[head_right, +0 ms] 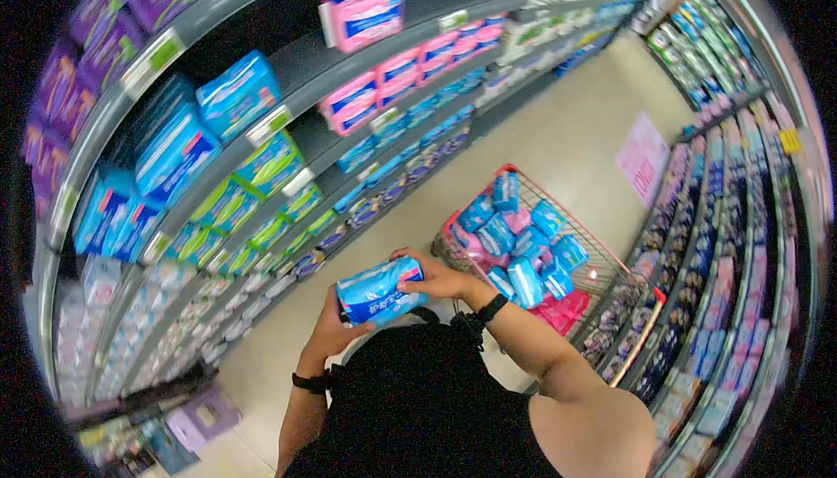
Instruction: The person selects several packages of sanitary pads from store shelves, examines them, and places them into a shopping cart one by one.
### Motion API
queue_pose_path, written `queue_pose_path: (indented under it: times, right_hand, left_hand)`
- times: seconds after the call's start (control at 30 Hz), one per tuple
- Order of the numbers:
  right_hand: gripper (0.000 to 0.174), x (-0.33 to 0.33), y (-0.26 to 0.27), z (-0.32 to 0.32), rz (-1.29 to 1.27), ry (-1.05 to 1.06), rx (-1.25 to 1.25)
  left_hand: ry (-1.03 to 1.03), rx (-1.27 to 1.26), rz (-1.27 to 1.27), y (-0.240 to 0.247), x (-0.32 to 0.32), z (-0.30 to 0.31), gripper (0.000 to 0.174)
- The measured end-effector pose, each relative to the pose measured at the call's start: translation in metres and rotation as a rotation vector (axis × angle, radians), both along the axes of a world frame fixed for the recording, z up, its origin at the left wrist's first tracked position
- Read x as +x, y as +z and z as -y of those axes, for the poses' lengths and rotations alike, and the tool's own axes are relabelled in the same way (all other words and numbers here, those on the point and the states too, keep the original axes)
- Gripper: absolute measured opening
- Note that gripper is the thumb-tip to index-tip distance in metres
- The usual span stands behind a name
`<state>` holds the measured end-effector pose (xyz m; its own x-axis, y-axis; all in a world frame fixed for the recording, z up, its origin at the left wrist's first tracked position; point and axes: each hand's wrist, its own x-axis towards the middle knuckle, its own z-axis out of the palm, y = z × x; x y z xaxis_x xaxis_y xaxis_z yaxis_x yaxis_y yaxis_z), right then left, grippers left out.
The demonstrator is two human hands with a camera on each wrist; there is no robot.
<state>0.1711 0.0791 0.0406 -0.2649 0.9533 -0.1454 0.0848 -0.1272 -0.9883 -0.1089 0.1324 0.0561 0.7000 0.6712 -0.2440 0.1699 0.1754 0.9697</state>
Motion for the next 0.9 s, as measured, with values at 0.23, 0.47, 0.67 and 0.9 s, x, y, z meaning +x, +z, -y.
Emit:
queue_pose_path:
  times: [0.23,0.47,0.67,0.9]
  right_hand:
    - [0.066,0.111,-0.072,0.119,-0.712,-1.05,-0.571]
    - [0.07,0.153,-0.17,0.249,-1.185,-1.385,-0.266]
    - [0.035,0.066,-0.238,0.157,-0.666,-1.322,-0.654]
    - [0.03,-0.01,-0.149,0.017,0.336,0.159,-0.325]
  left_hand:
    - [-0.071,-0.109,0.077,-0.001,0.009,-0.015,0.057]
    - [0.071,-0.177,0.09,-0.031,-0.002,-0.028,0.022]
    - [0.016,-0.22,0.042,-0.043,0.008,-0.036,0.014]
    - [-0.095,-0.072,-0.002,-0.029,0.021,-0.037,0.013]
